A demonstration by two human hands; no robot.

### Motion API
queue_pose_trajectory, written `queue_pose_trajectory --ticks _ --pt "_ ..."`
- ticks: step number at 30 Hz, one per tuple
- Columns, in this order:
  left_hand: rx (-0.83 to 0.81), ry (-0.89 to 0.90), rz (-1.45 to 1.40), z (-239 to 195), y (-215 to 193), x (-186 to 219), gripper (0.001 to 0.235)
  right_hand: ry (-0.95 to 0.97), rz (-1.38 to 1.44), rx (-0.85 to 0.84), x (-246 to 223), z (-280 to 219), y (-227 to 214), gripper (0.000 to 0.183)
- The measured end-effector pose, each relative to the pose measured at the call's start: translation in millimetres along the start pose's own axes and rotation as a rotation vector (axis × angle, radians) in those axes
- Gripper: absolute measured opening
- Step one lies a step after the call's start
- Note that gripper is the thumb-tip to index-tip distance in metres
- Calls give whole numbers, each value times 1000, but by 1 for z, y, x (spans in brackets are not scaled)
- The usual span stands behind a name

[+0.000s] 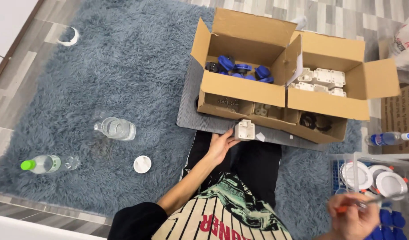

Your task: Assembling electrical socket components using a screwdriver

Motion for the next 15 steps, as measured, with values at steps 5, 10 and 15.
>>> queue_pose_trajectory --ticks 5,10,15 --pt "-101 -15 25 -7 -23 3 26 37 34 -465 -46 15 118 45" --pt "-146 -91 87 -23 -27 26 38 71 -284 -925 -27 38 161 25" --pt "-274 63 599 -22 -87 71 45 259 -334 -708 17 26 63 33"
Point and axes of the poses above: each hand's wrist, its own z-axis towards the middle knuckle, its own y-axis out of the palm, x = y × z, the point moved 2 cm from there along z, towards the middle knuckle, and after that the axes turned 7 degrees about -z, right-handed, at the moved point
